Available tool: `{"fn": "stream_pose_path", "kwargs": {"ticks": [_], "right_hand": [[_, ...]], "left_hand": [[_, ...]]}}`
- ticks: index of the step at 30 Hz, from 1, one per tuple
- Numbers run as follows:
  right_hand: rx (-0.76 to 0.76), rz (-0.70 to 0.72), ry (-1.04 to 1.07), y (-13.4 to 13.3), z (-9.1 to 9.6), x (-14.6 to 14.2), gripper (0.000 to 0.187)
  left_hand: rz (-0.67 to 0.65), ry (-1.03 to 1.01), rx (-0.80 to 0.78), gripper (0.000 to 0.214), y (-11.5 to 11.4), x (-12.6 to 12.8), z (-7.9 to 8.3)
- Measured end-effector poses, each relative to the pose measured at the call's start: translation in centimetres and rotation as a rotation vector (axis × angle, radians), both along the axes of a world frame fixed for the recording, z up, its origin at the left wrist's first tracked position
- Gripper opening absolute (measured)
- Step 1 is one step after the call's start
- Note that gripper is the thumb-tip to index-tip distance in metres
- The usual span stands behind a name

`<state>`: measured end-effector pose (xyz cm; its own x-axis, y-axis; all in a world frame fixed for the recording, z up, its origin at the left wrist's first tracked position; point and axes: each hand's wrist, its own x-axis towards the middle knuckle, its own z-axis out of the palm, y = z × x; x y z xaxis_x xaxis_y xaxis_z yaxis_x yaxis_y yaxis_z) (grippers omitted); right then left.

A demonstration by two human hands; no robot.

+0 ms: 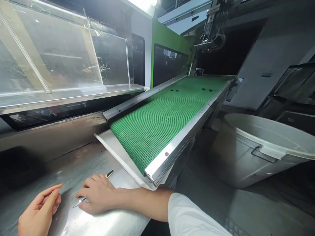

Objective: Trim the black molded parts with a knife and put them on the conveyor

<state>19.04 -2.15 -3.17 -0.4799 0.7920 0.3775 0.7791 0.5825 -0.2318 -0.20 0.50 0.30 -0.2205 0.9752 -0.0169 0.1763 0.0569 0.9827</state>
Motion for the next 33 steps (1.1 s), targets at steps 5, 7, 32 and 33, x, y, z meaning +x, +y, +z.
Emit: {"fn": "stream_pose_path", "kwargs": {"ticks": [5, 7, 32, 33], "right_hand": [[0.012, -0.001, 0.005, 0.1, -0.2, 0.0, 0.034], [0.012, -0.003, 0.004, 0.1, -0.3, -0.1, 0.034], [-0.009, 0.007, 0.015, -0.1, 0.3, 0.1, 0.031], [-0.012, 0.008, 0.013, -0.1, 0.4, 0.1, 0.031]], "left_hand": [[-0.003, -0.025, -0.001, 0.073, -0.1, 0.3, 0.3], [0.001, -0.034, 0.002, 0.072, 0.0, 0.4, 0.3], [-0.029, -0.058, 0.031, 0.075, 0.4, 0.0, -0.7], [-0.031, -0.056, 0.03, 0.075, 0.4, 0.0, -0.7]]}}
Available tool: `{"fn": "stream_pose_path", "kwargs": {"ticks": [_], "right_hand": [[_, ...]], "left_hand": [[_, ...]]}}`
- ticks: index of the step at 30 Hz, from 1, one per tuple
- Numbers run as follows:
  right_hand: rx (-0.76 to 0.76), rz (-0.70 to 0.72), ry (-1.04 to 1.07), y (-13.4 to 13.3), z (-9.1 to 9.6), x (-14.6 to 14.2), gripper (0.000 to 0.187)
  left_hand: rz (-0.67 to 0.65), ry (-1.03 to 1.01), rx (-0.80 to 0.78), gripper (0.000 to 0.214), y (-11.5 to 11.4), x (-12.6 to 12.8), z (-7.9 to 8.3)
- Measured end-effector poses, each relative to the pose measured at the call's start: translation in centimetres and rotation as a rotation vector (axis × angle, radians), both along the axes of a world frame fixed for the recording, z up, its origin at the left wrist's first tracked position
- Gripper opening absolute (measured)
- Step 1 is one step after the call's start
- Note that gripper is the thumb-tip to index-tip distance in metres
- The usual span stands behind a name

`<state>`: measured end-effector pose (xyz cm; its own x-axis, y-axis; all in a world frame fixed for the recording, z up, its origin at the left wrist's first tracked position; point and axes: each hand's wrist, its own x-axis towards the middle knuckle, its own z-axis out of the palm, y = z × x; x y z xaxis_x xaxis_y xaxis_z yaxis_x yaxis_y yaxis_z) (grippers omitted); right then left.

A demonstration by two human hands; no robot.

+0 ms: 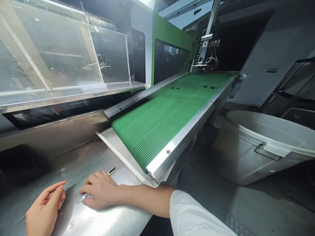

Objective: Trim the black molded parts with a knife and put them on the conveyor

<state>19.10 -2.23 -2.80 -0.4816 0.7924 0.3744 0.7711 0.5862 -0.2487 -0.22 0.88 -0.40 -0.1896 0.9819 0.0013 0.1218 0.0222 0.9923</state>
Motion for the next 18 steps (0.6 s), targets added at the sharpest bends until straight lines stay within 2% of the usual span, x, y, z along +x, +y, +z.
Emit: {"fn": "stream_pose_path", "kwargs": {"ticks": [12, 18], "right_hand": [[-0.026, -0.001, 0.021, -0.11, -0.01, -0.02, 0.031], [-0.024, 0.003, 0.035, -0.03, -0.1, -0.05, 0.03]], "left_hand": [[0.002, 0.011, 0.01, 0.071, 0.07, -0.27, -0.45], [0.007, 0.024, -0.003, 0.069, -0.04, -0.08, -0.1]]}}
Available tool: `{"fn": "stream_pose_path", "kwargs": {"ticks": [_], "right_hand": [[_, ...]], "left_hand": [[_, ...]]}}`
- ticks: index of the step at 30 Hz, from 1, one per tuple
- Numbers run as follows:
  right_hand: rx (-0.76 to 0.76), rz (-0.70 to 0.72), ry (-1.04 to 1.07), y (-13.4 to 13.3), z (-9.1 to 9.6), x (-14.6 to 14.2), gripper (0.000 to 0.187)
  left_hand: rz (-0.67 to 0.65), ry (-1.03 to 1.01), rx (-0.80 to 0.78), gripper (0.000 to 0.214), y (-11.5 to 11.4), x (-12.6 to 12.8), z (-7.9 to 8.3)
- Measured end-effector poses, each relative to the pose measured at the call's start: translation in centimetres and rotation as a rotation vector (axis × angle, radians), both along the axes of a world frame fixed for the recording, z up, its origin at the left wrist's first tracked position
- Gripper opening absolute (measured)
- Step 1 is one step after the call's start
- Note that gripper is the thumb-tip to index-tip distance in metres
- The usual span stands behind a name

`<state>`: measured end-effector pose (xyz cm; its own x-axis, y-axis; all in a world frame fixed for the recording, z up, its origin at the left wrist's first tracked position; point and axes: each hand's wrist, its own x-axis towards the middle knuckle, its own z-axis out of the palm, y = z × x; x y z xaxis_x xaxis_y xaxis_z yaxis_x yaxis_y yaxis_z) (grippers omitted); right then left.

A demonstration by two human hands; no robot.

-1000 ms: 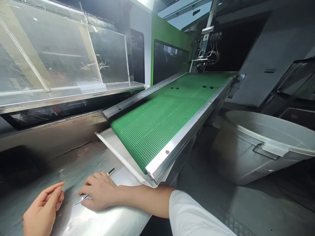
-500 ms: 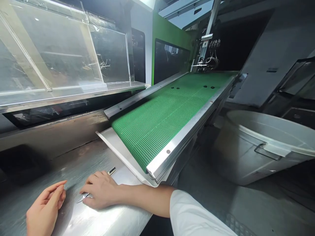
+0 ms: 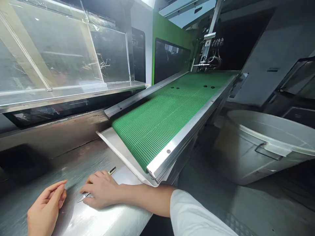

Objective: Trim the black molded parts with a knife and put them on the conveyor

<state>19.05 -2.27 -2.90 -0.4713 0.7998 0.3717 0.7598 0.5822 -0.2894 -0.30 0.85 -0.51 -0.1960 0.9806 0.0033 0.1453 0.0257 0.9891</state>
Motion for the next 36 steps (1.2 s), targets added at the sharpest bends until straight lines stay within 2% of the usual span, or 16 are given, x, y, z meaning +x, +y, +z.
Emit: {"fn": "stream_pose_path", "kwargs": {"ticks": [36], "right_hand": [[0.019, -0.002, -0.014, 0.4, -0.7, -0.1, 0.031]], "left_hand": [[0.021, 0.06, -0.039, 0.071, -0.9, 0.6, 1.8]]}}
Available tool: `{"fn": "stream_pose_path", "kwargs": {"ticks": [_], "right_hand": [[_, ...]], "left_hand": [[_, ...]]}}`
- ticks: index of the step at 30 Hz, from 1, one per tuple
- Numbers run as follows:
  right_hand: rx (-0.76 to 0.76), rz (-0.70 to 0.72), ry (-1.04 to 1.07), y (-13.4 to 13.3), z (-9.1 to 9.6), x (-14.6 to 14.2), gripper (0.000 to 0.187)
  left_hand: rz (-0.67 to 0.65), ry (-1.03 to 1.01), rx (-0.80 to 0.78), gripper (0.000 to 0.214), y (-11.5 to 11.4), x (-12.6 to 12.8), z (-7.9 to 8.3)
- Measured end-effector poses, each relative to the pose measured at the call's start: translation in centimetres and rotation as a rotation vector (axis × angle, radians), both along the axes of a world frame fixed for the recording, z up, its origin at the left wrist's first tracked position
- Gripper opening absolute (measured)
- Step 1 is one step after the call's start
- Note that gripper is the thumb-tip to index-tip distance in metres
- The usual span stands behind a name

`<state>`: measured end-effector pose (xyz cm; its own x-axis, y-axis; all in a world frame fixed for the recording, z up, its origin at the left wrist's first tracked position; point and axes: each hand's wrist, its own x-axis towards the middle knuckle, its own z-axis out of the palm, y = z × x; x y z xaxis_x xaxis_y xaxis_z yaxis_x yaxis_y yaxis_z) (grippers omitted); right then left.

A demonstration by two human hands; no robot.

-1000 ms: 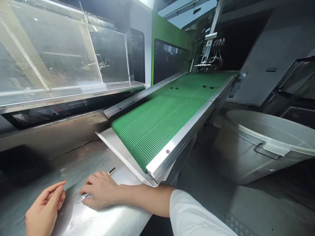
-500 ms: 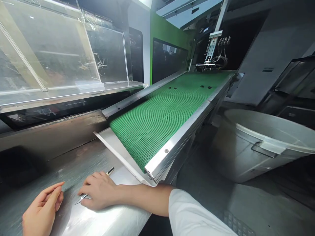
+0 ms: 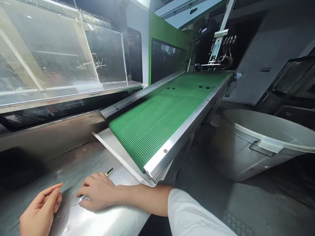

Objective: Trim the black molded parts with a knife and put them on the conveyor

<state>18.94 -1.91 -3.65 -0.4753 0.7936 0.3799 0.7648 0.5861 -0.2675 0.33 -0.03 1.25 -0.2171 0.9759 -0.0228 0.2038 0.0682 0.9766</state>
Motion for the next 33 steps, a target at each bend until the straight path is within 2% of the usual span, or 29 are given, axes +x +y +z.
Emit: {"fn": "stream_pose_path", "kwargs": {"ticks": [12, 33], "right_hand": [[-0.021, -0.003, -0.009, -0.2, 0.5, 0.0, 0.03], [-0.032, -0.008, -0.019, -0.3, 0.7, 0.0, 0.031]], "left_hand": [[-0.038, 0.019, 0.044, 0.066, 0.5, -0.6, -1.1], [-0.022, 0.015, 0.007, 0.067, 0.3, -0.3, -0.7]]}}
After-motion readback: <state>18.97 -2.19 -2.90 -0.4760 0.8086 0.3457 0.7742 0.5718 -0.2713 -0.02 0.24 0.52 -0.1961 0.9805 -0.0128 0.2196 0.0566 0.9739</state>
